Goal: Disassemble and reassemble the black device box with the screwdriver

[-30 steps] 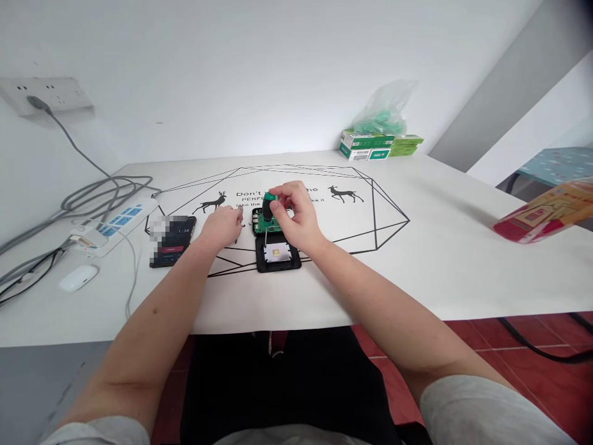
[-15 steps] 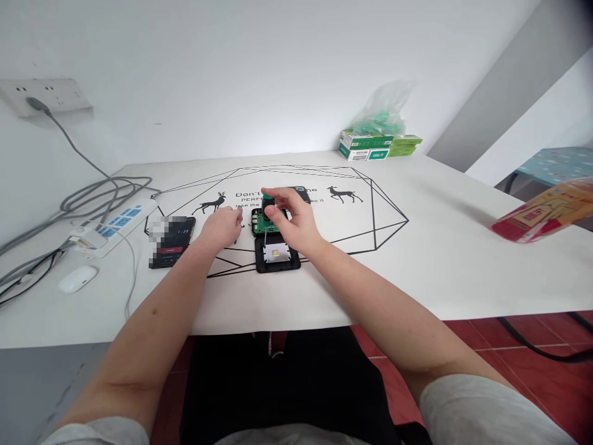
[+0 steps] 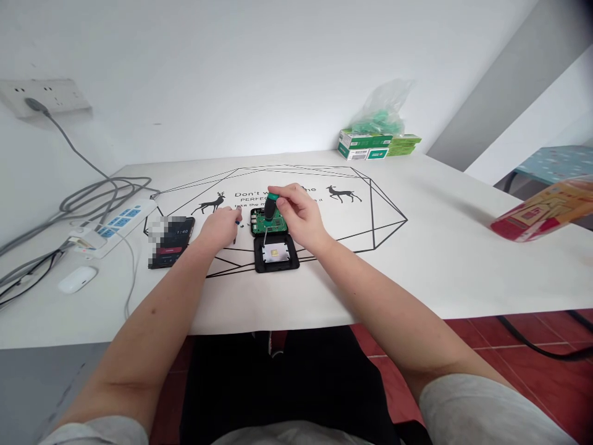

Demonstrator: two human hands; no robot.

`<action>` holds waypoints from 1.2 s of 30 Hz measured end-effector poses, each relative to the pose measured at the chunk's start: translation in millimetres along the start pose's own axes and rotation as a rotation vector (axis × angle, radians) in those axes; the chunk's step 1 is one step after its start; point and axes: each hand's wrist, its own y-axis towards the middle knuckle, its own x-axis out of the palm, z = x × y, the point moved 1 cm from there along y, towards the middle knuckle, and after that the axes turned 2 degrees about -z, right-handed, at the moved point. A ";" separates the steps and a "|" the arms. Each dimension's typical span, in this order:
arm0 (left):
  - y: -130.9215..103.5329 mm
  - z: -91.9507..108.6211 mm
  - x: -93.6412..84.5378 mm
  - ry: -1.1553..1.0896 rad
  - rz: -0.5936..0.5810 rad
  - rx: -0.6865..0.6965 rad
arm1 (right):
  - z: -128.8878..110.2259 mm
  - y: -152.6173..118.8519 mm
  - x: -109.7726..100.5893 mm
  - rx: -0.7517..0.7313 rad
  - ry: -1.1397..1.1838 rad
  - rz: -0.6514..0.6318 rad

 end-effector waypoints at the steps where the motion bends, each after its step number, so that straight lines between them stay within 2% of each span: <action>1: 0.7 -0.7 1.3 -0.008 0.005 0.003 | 1.1 0.4 0.2 0.019 0.022 0.016; 6: 2.6 -2.4 5.2 -0.019 0.028 0.018 | 1.4 0.0 6.5 0.205 0.261 0.052; 9: 2.6 -2.4 6.4 -0.028 0.043 0.040 | -1.6 -2.3 11.2 0.247 0.307 0.065; 13: 3.0 -3.6 9.3 -0.033 0.052 0.068 | -4.7 -5.3 14.9 0.167 0.188 0.106; 18: 3.3 -5.6 12.4 -0.039 0.030 0.084 | -6.7 -4.5 13.5 0.018 0.008 0.044; 23: 2.1 -4.3 13.1 -0.007 -0.027 0.083 | -3.2 -2.0 8.4 -0.053 0.006 -0.003; 29: 4.8 -2.5 13.8 -0.002 -0.040 0.077 | 2.6 2.1 8.1 0.020 0.054 0.008; 34: 4.9 1.0 12.8 -0.001 -0.034 0.066 | 0.6 4.0 20.3 0.191 0.303 -0.019; 36: 4.1 2.6 11.9 -0.002 -0.033 0.066 | -1.9 3.9 25.8 0.221 0.294 0.000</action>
